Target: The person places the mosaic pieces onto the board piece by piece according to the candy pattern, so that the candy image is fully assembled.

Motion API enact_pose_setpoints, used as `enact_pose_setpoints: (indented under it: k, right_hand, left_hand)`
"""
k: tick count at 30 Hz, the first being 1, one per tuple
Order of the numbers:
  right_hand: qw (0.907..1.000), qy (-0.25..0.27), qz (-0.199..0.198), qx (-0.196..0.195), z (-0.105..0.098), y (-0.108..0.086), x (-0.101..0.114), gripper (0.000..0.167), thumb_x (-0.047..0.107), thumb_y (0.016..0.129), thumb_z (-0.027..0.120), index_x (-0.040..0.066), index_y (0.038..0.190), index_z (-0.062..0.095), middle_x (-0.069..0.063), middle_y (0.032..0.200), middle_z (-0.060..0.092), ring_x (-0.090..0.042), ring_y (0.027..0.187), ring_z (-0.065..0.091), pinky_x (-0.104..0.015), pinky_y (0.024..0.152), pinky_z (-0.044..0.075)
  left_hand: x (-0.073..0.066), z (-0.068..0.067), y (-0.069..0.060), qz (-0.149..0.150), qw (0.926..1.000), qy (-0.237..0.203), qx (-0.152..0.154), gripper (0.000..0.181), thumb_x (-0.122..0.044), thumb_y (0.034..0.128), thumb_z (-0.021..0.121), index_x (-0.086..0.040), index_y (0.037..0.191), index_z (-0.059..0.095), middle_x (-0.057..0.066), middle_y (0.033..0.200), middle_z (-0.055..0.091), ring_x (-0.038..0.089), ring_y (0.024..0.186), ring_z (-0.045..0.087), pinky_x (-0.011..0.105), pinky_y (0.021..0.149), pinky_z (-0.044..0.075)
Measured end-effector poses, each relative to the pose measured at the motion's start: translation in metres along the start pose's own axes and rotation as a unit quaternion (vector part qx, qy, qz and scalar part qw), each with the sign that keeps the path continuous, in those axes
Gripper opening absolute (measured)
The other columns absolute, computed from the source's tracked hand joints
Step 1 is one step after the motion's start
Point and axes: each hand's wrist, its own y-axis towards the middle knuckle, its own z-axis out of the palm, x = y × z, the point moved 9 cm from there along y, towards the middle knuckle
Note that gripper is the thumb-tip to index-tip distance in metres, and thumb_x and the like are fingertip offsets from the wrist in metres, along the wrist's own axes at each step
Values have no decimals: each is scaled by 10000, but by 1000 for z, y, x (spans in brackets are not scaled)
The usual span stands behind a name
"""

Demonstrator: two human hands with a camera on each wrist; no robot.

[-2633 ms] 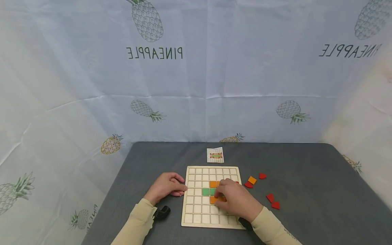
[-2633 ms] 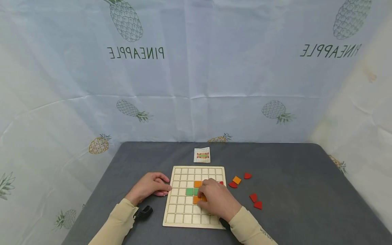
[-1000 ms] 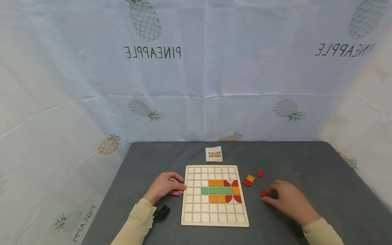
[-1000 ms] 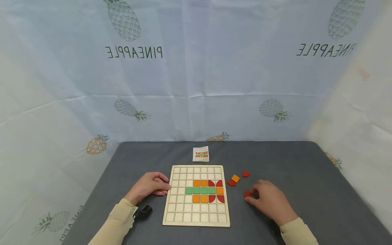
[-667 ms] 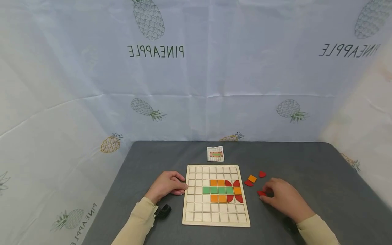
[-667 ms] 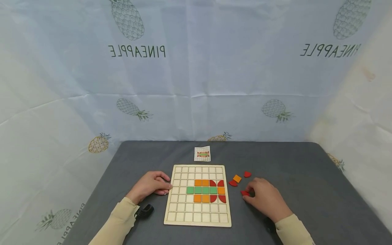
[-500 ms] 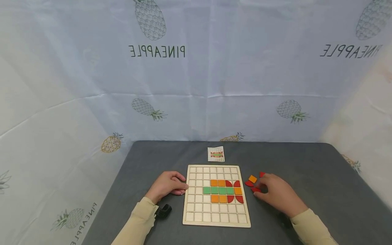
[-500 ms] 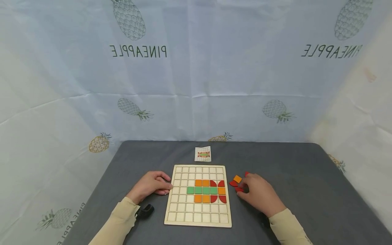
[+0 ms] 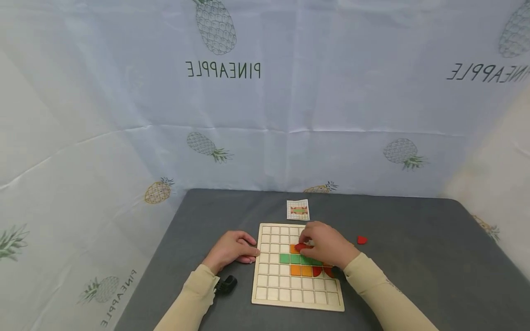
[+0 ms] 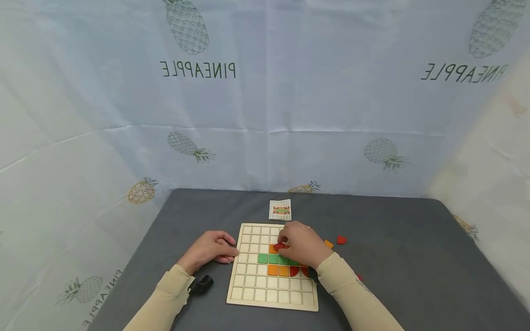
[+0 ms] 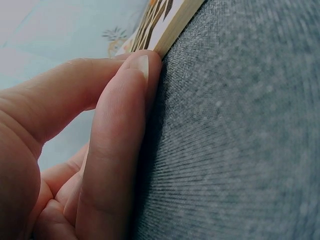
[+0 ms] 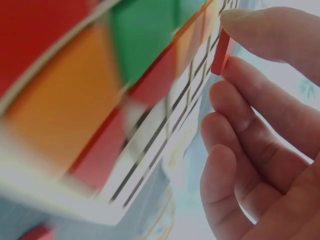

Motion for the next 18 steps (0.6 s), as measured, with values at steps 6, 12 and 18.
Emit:
enact_pose_setpoints:
  k: [6, 12, 18]
  right_hand:
    - [9993, 38, -353, 106, 6, 16, 19, 102, 225, 908, 898, 208, 940, 803, 85, 930, 666, -89, 846, 572, -252, 735, 559]
    - [9983, -96, -563, 139, 11, 26, 27, 101, 249, 913, 894, 197, 952, 817, 72, 931, 681, -50, 811, 547, -257, 743, 568]
    - [9974, 16, -692, 212, 19, 29, 24, 125, 233, 920, 885, 186, 1020, 827, 53, 961, 687, -51, 823, 569, -258, 755, 576]
  left_hand:
    - [-3, 4, 0, 12, 10000, 1, 59, 430, -192, 850, 936, -2, 1164, 713, 117, 880, 791, 161, 749, 798, 342, 716, 691]
    - [-2, 2, 1, -73, 10000, -39, -21, 418, -170, 843, 936, 3, 1151, 712, 110, 856, 780, 142, 724, 786, 332, 700, 688]
    - [0, 0, 2, -98, 9999, -82, -75, 417, -165, 836, 941, 0, 1145, 714, 103, 850, 780, 133, 716, 781, 329, 697, 687]
